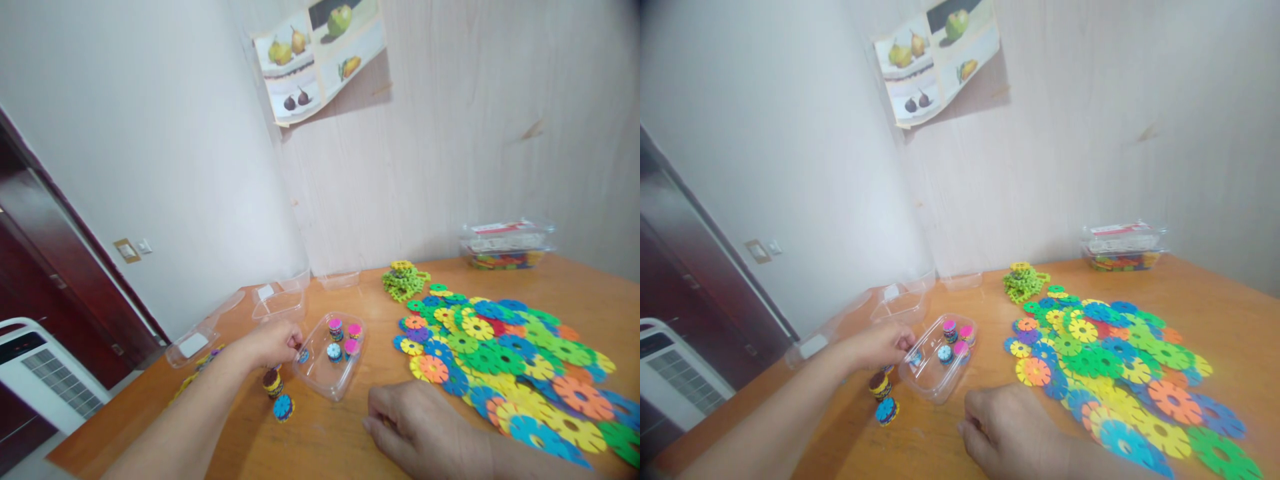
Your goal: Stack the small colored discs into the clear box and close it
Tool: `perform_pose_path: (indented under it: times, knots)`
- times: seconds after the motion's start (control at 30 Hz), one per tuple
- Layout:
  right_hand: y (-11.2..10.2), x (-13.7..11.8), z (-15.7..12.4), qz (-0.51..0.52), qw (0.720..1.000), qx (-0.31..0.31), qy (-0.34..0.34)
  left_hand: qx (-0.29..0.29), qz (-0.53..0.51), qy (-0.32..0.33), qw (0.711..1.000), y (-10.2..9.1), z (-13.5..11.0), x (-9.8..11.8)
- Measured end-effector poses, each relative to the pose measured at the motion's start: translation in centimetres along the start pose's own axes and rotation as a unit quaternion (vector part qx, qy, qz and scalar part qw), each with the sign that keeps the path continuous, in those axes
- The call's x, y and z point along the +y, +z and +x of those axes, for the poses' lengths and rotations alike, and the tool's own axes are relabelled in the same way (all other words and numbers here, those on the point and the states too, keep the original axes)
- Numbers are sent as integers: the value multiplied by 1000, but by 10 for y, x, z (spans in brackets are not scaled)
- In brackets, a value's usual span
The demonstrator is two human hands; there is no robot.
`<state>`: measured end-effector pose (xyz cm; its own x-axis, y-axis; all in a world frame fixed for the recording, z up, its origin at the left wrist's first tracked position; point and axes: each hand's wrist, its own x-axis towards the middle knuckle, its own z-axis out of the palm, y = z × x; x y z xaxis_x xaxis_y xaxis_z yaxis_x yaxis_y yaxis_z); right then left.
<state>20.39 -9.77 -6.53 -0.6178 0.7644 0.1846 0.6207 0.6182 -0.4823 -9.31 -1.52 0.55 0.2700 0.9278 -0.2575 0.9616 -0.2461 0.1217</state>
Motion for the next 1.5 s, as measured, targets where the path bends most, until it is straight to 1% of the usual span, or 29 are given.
perform_pose_path:
  times: [0.07,0.17,0.27,0.33,0.4,0.43,0.5,0.57,0.7,0.87,0.97,1.07,1.13,1.23,1.3,1.4,1.5]
  knots:
    - [0,0,0,-2,1000,-1,2,14,4,-1,1000,-3,-1,-1]
    - [-1,0,0,-4,1000,-2,0,68,12,1,998,-14,-6,2]
    - [-1,-1,0,-2,1000,1,-7,122,30,18,992,-29,-11,14]
    - [-2,-1,0,-3,1000,1,-7,136,50,32,989,-35,-13,28]
    - [-1,-1,0,-4,1000,1,-7,136,72,58,986,-36,-13,44]
    - [-1,-1,0,-3,1000,1,-8,127,82,72,986,-34,-11,51]
    - [-1,0,1,-1,1000,3,-11,106,102,85,985,-28,-7,64]
    - [0,1,0,1,1000,6,-14,94,122,90,984,-22,-2,72]
    - [2,1,0,-1,1000,12,-14,96,168,98,976,-13,6,79]
    - [4,2,-1,-2,1000,10,-9,93,213,103,967,-10,9,85]
    - [4,3,-1,-2,1000,14,-16,96,220,97,966,-9,9,87]
    - [3,3,-1,0,1000,11,-19,101,199,85,971,-13,5,83]
    - [2,1,-1,1,1000,5,-13,115,170,74,976,-20,0,74]
    - [-1,-1,-1,7,1000,-3,-4,145,127,37,981,-31,-9,54]
    - [-3,-3,0,8,1000,-6,-1,154,112,4,982,-35,-15,39]
    - [-3,-3,0,3,1000,-7,1,135,95,-37,986,-32,-19,20]
    - [-3,-3,1,-1,1000,-7,6,80,80,-26,993,-22,-18,10]
